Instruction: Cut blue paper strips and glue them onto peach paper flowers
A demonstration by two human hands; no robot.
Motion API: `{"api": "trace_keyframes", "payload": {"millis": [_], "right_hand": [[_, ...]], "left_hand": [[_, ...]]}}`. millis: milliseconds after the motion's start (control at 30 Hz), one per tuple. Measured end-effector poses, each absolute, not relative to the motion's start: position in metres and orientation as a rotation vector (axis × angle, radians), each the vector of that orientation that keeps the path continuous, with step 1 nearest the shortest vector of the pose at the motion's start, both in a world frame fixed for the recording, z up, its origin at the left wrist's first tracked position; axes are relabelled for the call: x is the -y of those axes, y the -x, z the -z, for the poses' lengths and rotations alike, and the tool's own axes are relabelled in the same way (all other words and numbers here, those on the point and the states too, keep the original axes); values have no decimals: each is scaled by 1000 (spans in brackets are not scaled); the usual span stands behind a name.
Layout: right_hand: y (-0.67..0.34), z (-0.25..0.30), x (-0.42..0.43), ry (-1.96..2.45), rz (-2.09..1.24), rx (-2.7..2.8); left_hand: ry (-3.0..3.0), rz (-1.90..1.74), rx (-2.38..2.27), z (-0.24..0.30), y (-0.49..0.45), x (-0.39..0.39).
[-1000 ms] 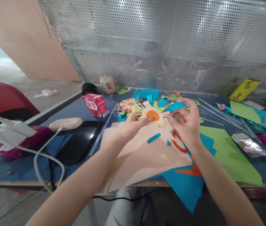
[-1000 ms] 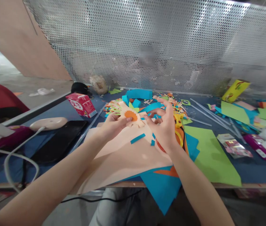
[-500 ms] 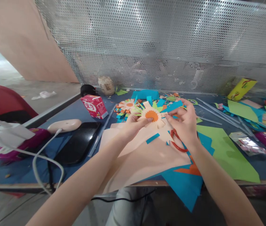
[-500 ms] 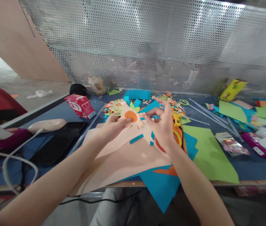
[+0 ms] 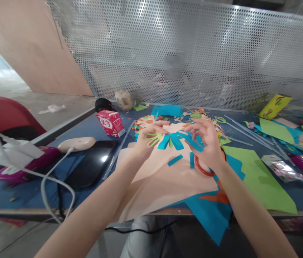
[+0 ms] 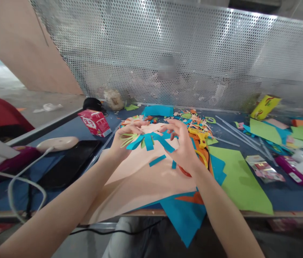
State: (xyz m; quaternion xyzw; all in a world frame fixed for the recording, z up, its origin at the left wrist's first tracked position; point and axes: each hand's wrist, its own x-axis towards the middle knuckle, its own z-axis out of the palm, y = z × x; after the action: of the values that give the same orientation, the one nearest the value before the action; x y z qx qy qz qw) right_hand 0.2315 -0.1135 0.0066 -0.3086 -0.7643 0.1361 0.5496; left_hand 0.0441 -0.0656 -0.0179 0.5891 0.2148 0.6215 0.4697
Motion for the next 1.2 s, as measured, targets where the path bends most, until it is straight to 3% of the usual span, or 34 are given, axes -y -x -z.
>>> {"api": "trace_keyframes", "payload": {"millis": [167, 467, 1200], "right_hand": [[-233, -3, 115, 756, -152, 1883], [-236, 2, 112, 699, -190, 1938], [-237, 1, 114, 811, 78, 1933]], "left_hand": [[-1528, -1444, -501, 18, -44, 67], [-1505, -1368, -465, 20, -45, 68], [-1162, -1137, -545, 18, -55, 73]]}}
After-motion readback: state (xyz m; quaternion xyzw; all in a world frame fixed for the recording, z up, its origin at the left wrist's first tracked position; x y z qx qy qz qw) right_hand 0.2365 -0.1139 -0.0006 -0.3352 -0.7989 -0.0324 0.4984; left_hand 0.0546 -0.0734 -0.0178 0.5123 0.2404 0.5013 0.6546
